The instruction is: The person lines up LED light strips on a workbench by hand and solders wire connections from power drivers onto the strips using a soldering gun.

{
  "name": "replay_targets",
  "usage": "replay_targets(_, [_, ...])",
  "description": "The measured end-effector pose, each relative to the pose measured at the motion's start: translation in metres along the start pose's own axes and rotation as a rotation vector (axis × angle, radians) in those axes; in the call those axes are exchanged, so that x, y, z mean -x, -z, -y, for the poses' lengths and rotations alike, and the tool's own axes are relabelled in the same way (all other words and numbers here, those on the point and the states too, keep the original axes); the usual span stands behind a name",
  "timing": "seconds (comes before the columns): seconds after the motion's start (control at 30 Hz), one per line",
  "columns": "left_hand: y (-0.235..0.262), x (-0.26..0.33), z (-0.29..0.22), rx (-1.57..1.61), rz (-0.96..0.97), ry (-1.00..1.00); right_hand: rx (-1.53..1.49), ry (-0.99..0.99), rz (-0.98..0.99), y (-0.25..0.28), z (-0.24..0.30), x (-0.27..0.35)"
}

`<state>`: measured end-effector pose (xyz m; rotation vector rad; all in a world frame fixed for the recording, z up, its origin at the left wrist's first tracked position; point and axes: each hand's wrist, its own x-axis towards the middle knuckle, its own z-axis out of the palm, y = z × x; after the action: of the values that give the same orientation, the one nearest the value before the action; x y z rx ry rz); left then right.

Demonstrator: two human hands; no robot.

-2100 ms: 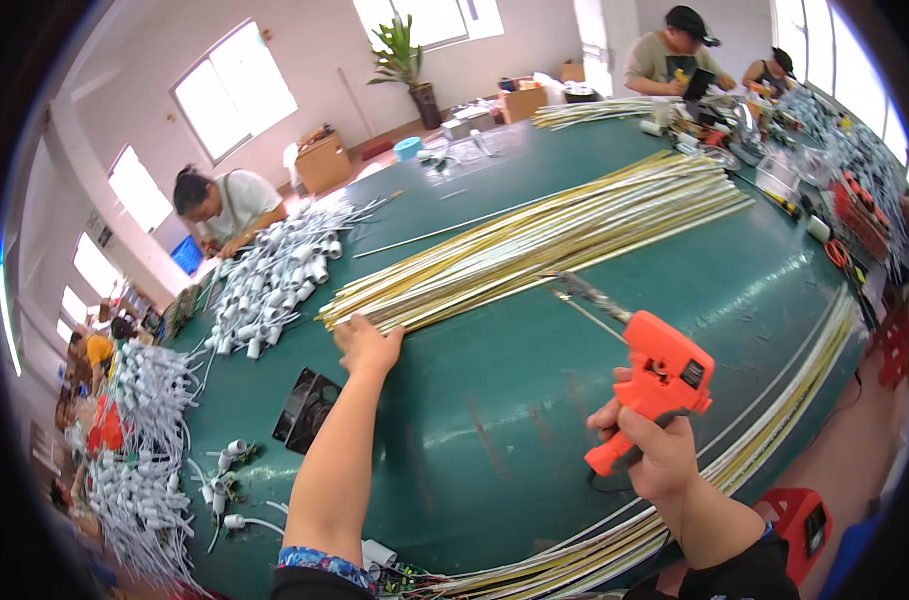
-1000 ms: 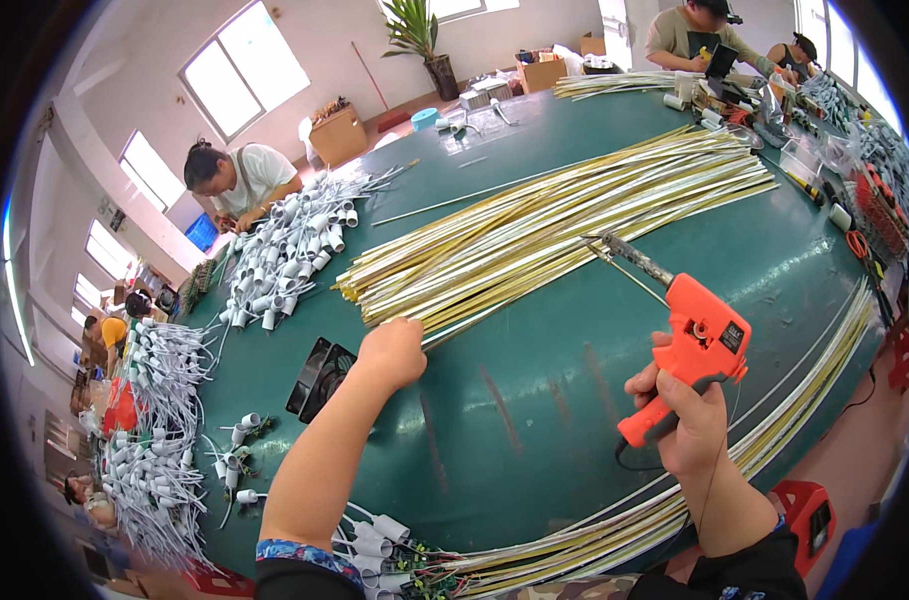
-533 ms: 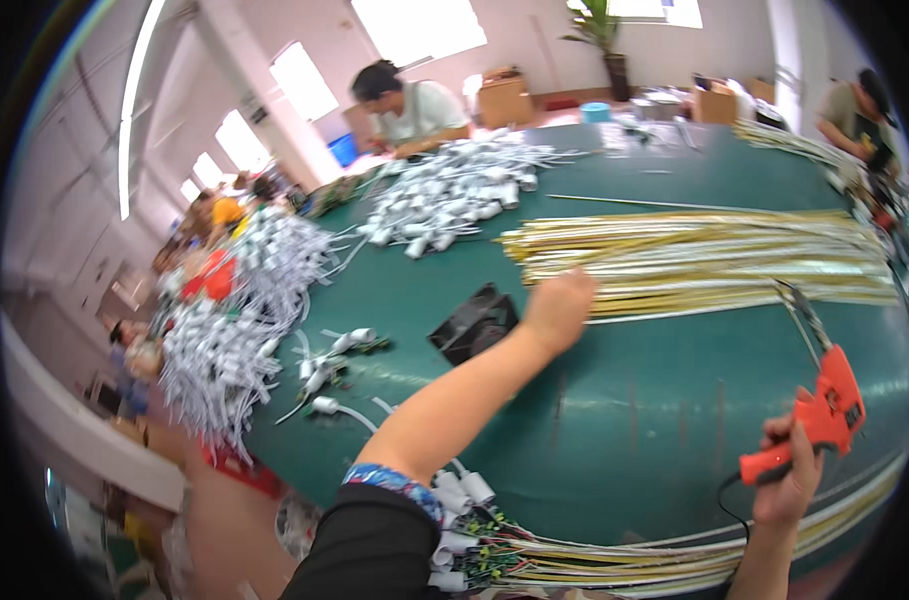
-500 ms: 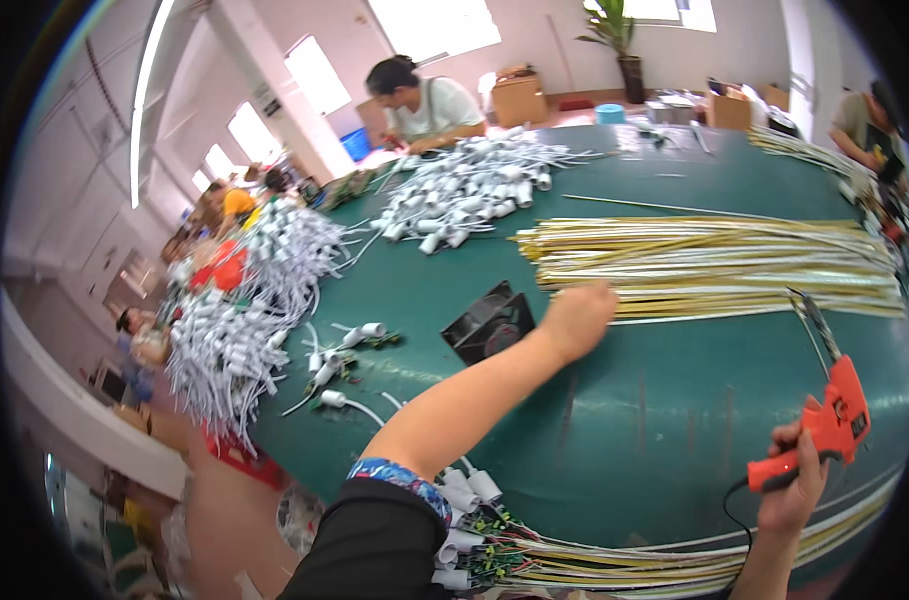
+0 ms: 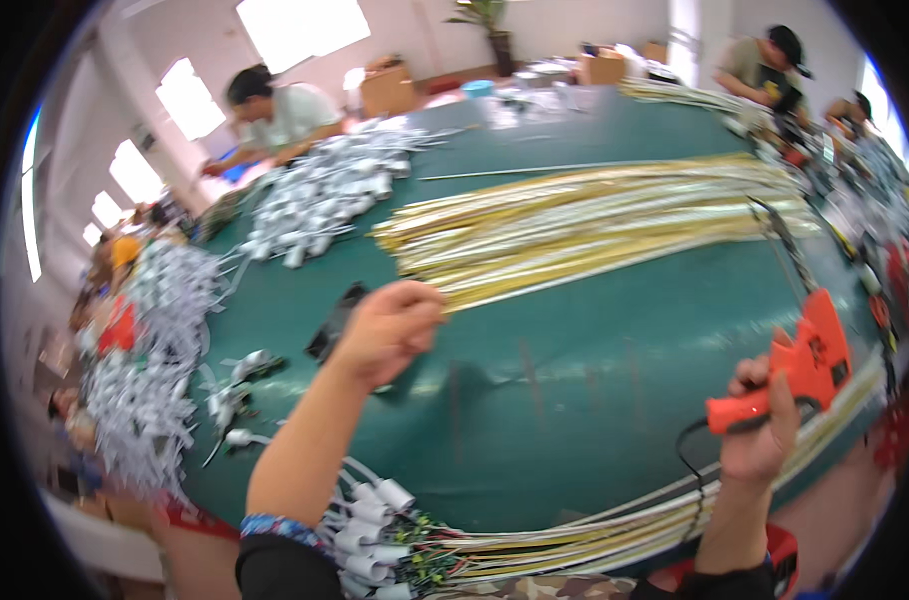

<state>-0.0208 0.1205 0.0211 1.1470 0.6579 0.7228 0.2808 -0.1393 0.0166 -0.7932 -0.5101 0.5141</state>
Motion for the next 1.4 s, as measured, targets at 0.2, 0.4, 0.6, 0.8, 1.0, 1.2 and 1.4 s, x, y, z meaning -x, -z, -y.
replay_targets(0.2, [0.003,0.02,0.02,-0.423,-0.16,0.229,-0.062,0.08,0.036,-0.005,0.008,-0.011])
replay_targets(0.4, [0.013,0.018,0.007,-0.195,-0.1,0.122,-0.155,0.13,-0.045,0.005,0.028,-0.013])
replay_targets(0.6, [0.021,0.032,0.03,-0.356,-0.138,0.277,-0.166,0.159,-0.039,0.006,0.032,-0.016])
replay_targets(0.8, [0.012,0.049,0.028,-0.649,-0.048,0.086,-0.121,0.118,-0.019,0.004,0.025,-0.016])
replay_targets(1.0, [0.007,0.058,0.017,-1.451,-0.143,-0.837,-0.141,0.104,-0.068,0.004,0.026,-0.015])
replay_targets(1.2, [0.023,0.071,0.017,-0.714,-0.07,0.32,-0.137,0.102,-0.058,0.003,0.024,-0.015])
replay_targets(1.4, [0.017,0.066,0.045,-0.698,0.149,0.425,-0.125,0.126,0.025,0.012,0.023,-0.014])
